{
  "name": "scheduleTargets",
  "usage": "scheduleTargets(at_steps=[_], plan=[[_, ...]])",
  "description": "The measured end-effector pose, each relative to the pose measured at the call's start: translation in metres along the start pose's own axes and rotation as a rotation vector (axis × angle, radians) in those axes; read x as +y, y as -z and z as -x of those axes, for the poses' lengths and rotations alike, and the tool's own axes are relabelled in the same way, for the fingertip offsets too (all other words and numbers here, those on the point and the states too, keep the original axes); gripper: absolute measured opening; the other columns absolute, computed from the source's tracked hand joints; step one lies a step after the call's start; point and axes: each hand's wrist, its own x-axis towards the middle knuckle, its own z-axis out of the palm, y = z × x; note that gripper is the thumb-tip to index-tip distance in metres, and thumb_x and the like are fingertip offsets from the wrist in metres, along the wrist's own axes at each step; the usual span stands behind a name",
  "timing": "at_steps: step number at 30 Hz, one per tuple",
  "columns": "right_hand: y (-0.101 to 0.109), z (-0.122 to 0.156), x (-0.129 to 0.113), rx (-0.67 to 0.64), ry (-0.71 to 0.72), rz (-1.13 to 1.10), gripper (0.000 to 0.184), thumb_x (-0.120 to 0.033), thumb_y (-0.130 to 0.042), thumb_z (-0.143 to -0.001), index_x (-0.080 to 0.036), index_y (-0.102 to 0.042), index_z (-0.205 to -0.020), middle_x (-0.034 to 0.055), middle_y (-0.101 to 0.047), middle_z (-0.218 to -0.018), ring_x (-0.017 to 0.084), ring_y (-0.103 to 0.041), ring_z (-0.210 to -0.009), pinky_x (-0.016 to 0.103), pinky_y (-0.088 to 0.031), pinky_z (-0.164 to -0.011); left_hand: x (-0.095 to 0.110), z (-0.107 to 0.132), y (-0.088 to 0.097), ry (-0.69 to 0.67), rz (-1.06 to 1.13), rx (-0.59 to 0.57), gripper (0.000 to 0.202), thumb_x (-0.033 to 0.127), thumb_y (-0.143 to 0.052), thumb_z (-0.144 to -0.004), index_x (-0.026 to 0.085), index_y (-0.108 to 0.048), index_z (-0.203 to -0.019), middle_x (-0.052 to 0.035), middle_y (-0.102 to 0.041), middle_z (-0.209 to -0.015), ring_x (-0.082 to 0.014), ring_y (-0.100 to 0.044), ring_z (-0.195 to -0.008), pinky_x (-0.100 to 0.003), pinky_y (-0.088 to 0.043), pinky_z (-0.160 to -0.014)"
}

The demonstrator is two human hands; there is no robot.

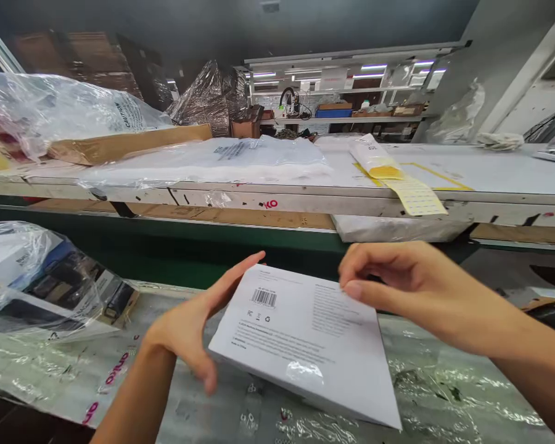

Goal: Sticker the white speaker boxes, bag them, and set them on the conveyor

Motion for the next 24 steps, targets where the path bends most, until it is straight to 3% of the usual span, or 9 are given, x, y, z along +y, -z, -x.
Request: scheduleTargets(at_steps=[2,6,14,24], plan=[[-0.021,-0.010,-0.011,-0.118,-0.055,0.081,0.015,-0.036,-0.069,-0.094,-0.024,-0.073,-0.086,-0.0014,-0.070,-0.086,0.015,-0.060,-0.080,0.026,-0.046,-0.071,-0.014,0.007,-0.019,-0.033,0.007,0.119,0.149,0.058,-0.104,-0.042,0.038,-0.021,-0.164,-0.0167,-0.034,-0.165,-0.0469,-0.043,-0.145,-0.063,-0.031,-0.124],[-0.054,-0.017,-0.020,-0.145,-0.064,0.217,0.008,-0.025,-0.065,-0.092,-0.025,-0.071,-0.086,-0.0041,-0.071,-0.088,0.014,-0.061,-0.080,0.028,-0.045,-0.070,-0.018,0.014,-0.045,-0.157,-0.169,0.312,0.130,0.059,-0.100,-0.050,0.037,-0.033,-0.160,-0.0124,-0.026,-0.166,-0.0489,-0.029,-0.150,-0.068,-0.014,-0.128],[-0.080,-0.009,-0.031,-0.068,-0.036,0.402,0.011,-0.017,-0.062,-0.091,-0.024,-0.069,-0.085,-0.0013,-0.069,-0.087,0.017,-0.059,-0.083,0.032,-0.044,-0.077,-0.019,0.014,-0.053,-0.185,-0.156,0.336,0.118,0.063,-0.095,-0.058,0.043,-0.034,-0.158,-0.0100,-0.025,-0.166,-0.0472,-0.032,-0.148,-0.070,-0.013,-0.126],[-0.096,-0.002,-0.026,0.067,-0.038,0.498,0.008,-0.020,-0.058,-0.090,-0.023,-0.060,-0.083,-0.0003,-0.061,-0.083,0.018,-0.050,-0.078,0.033,-0.036,-0.068,-0.017,0.014,-0.056,-0.163,-0.127,0.345,0.117,0.061,-0.096,-0.058,0.044,-0.036,-0.156,-0.0083,-0.025,-0.166,-0.0450,-0.034,-0.147,-0.067,-0.016,-0.127]])
